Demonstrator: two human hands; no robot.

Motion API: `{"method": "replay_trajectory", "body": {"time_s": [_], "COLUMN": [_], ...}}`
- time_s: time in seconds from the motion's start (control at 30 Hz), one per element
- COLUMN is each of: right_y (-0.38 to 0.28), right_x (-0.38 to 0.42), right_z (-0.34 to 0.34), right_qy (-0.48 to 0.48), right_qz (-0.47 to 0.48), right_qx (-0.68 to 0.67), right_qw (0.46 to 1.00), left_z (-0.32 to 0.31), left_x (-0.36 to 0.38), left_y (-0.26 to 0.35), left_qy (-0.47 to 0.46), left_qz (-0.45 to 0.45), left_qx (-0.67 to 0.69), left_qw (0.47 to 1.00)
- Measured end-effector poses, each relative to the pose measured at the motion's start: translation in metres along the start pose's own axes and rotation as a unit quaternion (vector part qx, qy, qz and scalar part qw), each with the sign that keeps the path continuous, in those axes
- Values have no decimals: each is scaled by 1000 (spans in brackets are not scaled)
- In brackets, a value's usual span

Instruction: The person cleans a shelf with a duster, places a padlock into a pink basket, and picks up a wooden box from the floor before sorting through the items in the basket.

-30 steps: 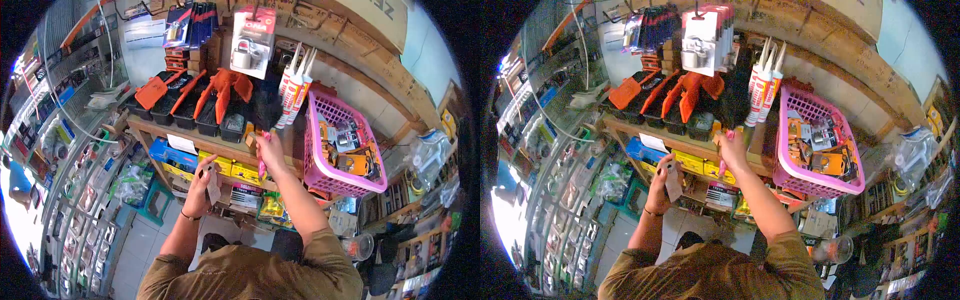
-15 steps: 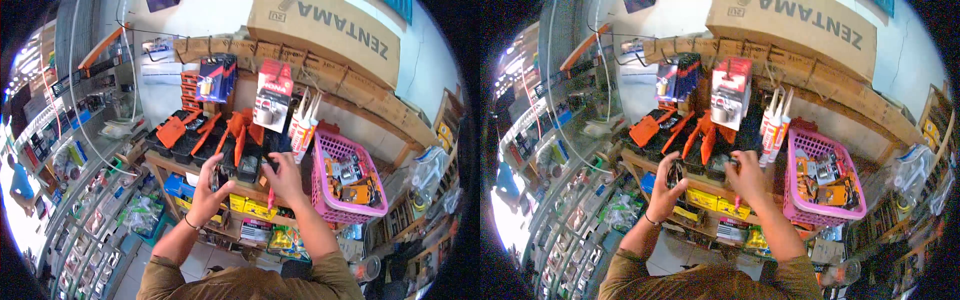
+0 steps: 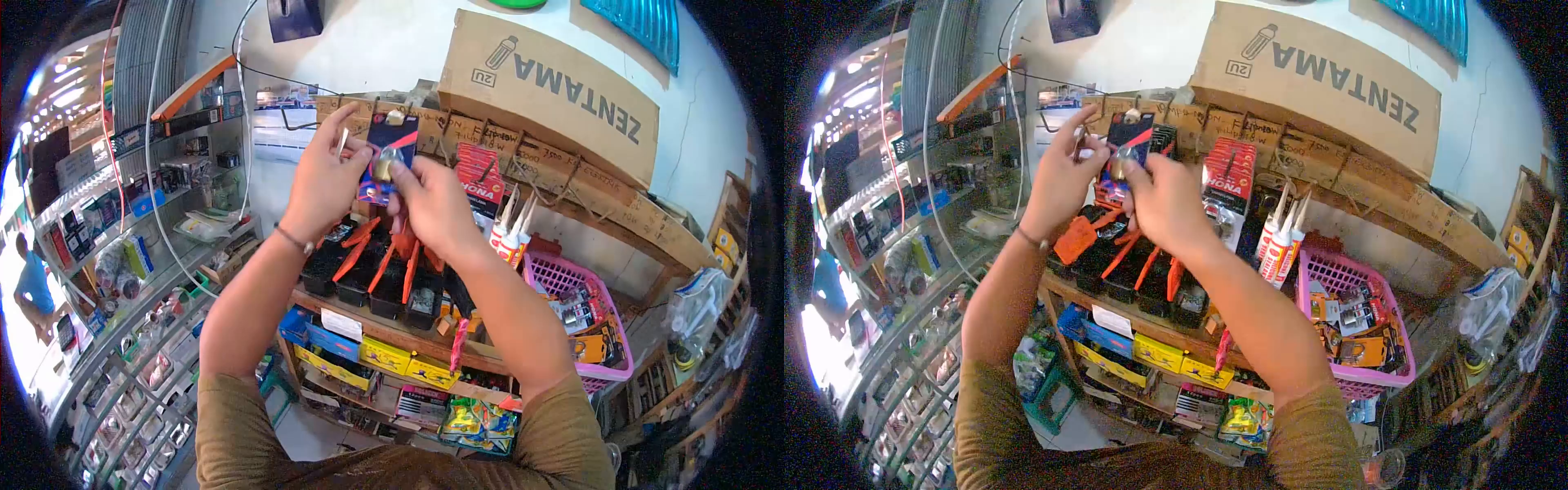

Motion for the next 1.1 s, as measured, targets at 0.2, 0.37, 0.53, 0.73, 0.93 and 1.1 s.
{"method": "replay_trajectory", "body": {"time_s": [0.2, 0.37, 0.53, 0.73, 0.93, 1.1], "right_y": [9, 28, 55, 88, 264, 294], "right_x": [-14, -10, -8, 73, 185, 204], "right_z": [-2, -10, -9, 11, 73, 77], "right_qy": [-36, -67, -59, -41, 154, 171], "right_qz": [-81, -121, -186, -129, -241, -337], "right_qx": [-28, -109, -69, -70, 239, 247], "right_qw": [996, 984, 978, 988, 928, 892], "left_z": [5, 8, 3, 29, -6, -57], "left_x": [-17, -2, 9, 83, 271, 388], "left_y": [-13, -25, -45, -57, -164, -179], "left_qy": [1, 31, 19, 152, 132, 135], "left_qz": [-47, -24, 20, 77, 424, 567], "left_qx": [-73, -20, -65, 48, 393, 516], "left_qw": [996, 999, 998, 984, 805, 627]}}
Point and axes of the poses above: each hand's wrist, its own x-axis away from the middle knuckle, its own z-axis out of the back of the hand, y = z × x, the point moved 9 cm from there along -x, towards the middle knuckle, and after that the axes turned 7 degrees about -z, right-handed, at the moved point
